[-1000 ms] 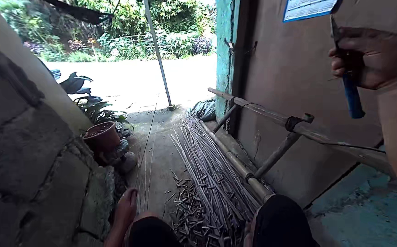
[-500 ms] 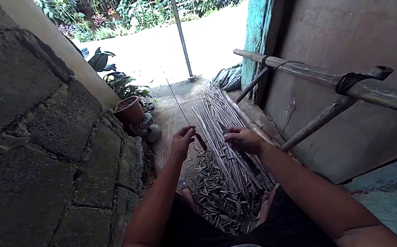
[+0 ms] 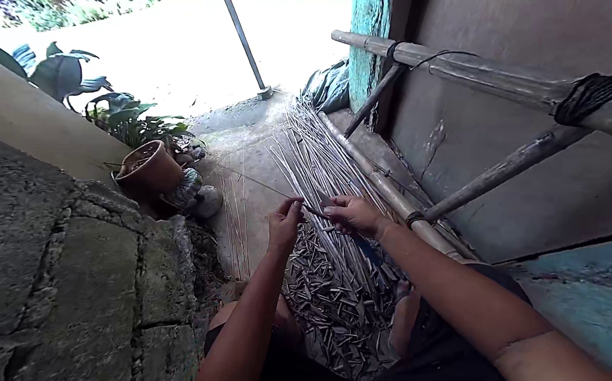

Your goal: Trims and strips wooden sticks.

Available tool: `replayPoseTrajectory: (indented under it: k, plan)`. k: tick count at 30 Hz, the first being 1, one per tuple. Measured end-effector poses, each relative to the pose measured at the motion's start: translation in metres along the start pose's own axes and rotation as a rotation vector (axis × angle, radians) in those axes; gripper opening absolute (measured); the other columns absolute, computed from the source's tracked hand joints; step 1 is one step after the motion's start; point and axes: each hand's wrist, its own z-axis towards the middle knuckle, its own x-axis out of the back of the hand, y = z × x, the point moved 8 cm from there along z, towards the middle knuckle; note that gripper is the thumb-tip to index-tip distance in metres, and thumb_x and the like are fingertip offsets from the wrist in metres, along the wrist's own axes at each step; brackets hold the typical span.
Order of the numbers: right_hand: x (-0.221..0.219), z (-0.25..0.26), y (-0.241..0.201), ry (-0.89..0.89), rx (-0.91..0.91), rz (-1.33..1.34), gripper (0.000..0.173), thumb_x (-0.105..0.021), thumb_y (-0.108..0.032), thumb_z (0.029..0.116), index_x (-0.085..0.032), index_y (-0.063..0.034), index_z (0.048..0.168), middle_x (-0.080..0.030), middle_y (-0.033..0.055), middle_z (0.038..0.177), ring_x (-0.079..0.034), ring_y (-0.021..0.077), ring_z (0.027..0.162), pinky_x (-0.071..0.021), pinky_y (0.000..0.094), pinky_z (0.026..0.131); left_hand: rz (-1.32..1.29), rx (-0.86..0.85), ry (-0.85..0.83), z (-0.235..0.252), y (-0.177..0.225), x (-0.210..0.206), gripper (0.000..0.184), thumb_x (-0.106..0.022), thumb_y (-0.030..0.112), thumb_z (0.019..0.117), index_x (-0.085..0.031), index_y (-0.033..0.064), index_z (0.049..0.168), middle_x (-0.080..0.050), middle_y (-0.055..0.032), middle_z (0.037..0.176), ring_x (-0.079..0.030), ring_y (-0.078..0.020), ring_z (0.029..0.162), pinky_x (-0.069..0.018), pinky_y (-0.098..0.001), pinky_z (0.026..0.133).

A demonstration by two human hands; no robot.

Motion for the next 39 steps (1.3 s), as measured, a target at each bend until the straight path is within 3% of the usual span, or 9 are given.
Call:
replayPoseTrajectory:
  k: [5,9,12,15,18,24,28,36,39]
  plan:
    - [-0.022,0.007,0.000,-0.048,0.122,-0.174,0.026,-0.078,-0.026,0.0888,-0.067,-0.0058,0.101,-0.059,-0.0005,0.067,-0.052,0.0086,0.050,-0.0464,0.0258,0.048,-0.028,-0.012,-0.046,0.014,0.000,-0.010,0.019,-0.057,0.007,0.1028,-0.071,-0.0029,0.109,-0.070,-0.0065,0.084,-0.064,-0.0118,0.068,-0.0575,-0.0298,0.068]
    - [-0.024,0.012,-0.006,0.128,0.277,-0.270,0.020,-0.073,-0.027,0.0868,-0.065,-0.0091,0.084,-0.059,-0.0006,0.065,-0.055,0.0105,0.052,-0.0490,0.0313,0.050,-0.099,-0.005,-0.024,0.015,0.003,-0.013,0.019,-0.056,0.005,0.1021,-0.070,-0.0064,0.109,-0.071,-0.0081,0.083,-0.066,-0.0124,0.068,-0.0590,-0.0301,0.067]
    - [-0.024,0.011,-0.015,0.210,0.425,-0.236,0.016,-0.072,-0.025,0.0855,-0.065,-0.0124,0.078,-0.061,-0.0032,0.064,-0.056,0.0071,0.052,-0.0491,0.0277,0.050,-0.154,0.017,-0.006,0.014,0.008,-0.009,0.022,-0.055,0.009,0.1036,-0.068,-0.0050,0.114,-0.068,-0.0073,0.086,-0.065,-0.0121,0.070,-0.0582,-0.0294,0.067]
    - [-0.017,0.008,-0.026,0.285,0.482,-0.110,0.013,-0.073,-0.021,0.0859,-0.067,-0.0117,0.081,-0.063,-0.0021,0.064,-0.058,0.0080,0.050,-0.0522,0.0261,0.048,-0.052,0.043,-0.062,0.006,0.006,-0.010,0.031,-0.049,0.015,0.1054,-0.064,-0.0038,0.125,-0.069,-0.0107,0.101,-0.068,-0.0158,0.084,-0.0594,-0.0333,0.076]
    - [-0.010,0.006,-0.030,0.271,0.420,-0.027,0.016,-0.073,-0.015,0.0863,-0.061,-0.0100,0.076,-0.060,0.0000,0.060,-0.057,0.0106,0.047,-0.0513,0.0275,0.046,0.042,0.082,-0.276,-0.011,-0.004,-0.033,0.030,-0.050,0.013,0.1040,-0.063,-0.0047,0.125,-0.072,-0.0108,0.105,-0.071,-0.0171,0.091,-0.0612,-0.0375,0.082]
    - [-0.002,0.002,-0.025,0.252,0.324,0.017,0.018,-0.072,-0.008,0.0905,-0.061,-0.0067,0.076,-0.063,0.0035,0.060,-0.057,0.0110,0.045,-0.0500,0.0257,0.045,0.017,0.227,-0.289,-0.023,-0.024,-0.043,0.027,-0.044,0.016,0.1096,-0.062,-0.0043,0.111,-0.071,-0.0098,0.085,-0.071,-0.0162,0.069,-0.0625,-0.0334,0.067]
    - [0.007,-0.002,-0.027,0.257,0.326,0.017,0.018,-0.071,-0.006,0.0897,-0.060,-0.0065,0.076,-0.062,0.0036,0.060,-0.056,0.0109,0.045,-0.0487,0.0253,0.044,0.083,0.127,-0.302,-0.021,-0.025,-0.049,0.028,-0.042,0.015,0.1092,-0.063,-0.0034,0.108,-0.068,-0.0054,0.078,-0.067,-0.0128,0.064,-0.0600,-0.0310,0.064]
    - [0.008,-0.006,-0.036,0.068,0.320,-0.156,0.020,-0.077,-0.027,0.0878,-0.066,-0.0111,0.083,-0.061,0.0000,0.061,-0.056,0.0100,0.047,-0.0489,0.0258,0.047,0.001,0.037,-0.267,-0.016,-0.015,-0.057,0.027,-0.043,0.019,0.1093,-0.061,-0.0013,0.107,-0.065,-0.0040,0.074,-0.065,-0.0123,0.062,-0.0582,-0.0301,0.062]
    - [0.005,-0.010,-0.036,-0.045,0.264,-0.174,0.025,-0.067,-0.036,0.0962,-0.068,-0.0113,0.100,-0.067,0.0010,0.074,-0.061,0.0109,0.055,-0.0534,0.0264,0.052,-0.061,0.093,-0.264,-0.017,-0.014,-0.056,0.026,-0.042,0.016,0.1091,-0.060,-0.0020,0.108,-0.067,-0.0040,0.076,-0.065,-0.0113,0.061,-0.0583,-0.0283,0.061]
